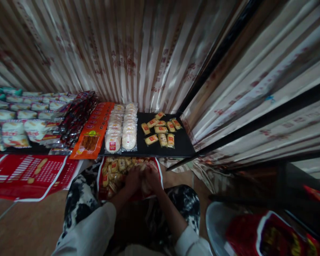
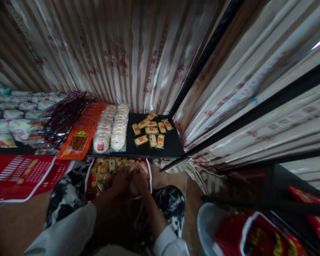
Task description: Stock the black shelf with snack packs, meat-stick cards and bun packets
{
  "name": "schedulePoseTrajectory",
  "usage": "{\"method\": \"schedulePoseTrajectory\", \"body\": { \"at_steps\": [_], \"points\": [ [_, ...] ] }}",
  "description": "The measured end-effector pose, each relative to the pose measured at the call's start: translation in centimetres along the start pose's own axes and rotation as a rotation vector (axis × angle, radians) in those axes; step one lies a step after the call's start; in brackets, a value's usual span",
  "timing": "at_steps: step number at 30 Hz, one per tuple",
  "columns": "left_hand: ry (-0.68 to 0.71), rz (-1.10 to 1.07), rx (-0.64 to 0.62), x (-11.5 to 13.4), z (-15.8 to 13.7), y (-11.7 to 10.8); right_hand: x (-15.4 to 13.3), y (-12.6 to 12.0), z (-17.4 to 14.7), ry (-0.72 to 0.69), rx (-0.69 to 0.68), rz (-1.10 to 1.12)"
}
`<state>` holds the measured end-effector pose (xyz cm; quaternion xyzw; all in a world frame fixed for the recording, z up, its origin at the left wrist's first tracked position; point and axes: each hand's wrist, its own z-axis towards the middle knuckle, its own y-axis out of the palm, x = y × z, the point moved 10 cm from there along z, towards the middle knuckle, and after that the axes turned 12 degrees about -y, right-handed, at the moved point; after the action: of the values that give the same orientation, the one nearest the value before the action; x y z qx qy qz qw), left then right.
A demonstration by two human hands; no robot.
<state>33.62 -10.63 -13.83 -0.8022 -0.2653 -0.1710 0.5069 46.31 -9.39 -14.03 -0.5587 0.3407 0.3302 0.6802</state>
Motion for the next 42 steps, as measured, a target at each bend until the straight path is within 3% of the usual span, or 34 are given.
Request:
{"method": "schedulePoseTrajectory", "body": {
  "at_steps": [5,11,16,21,24,30,39,42],
  "points": [
    [-0.001,-0.156,0.084,-0.4,-0.6,-2.0,-1.5,0.7,-0.1,-0.009,-0.087,0.074],
    [0.057,-0.285,0.094,-1.3,-1.3,-4.1,-3.8,-1.5,0.9,-0.128,0.011,-0.02],
    [0.055,-0.46,0.074,-1.9,-1.2,-5.8,-3.9,-0.3,0.9,-0.062,-0.134,0.175],
    [0.019,-0.823,0.013,-2.6,-0.8,-6.1,-4.3,-0.6,0.5,0.011,-0.117,0.267],
    [-0.049,-0.841,0.042,-3.1,-1.0,-6.1,-4.4,-0.8,0.4,0.059,-0.096,0.328],
    [-0.174,-0.879,-0.103,-3.1,-2.1,-4.4,-4.7,-1.4,0.2,0.158,0.003,0.444],
    [-0.169,-0.979,-0.109,-3.0,-3.2,-5.9,-5.8,-0.5,-0.2,0.155,0.03,0.563],
    [-0.158,-0.974,-0.056,-2.9,-3.6,-6.9,-5.8,0.0,-0.3,0.154,0.029,0.561]
  ]
}}
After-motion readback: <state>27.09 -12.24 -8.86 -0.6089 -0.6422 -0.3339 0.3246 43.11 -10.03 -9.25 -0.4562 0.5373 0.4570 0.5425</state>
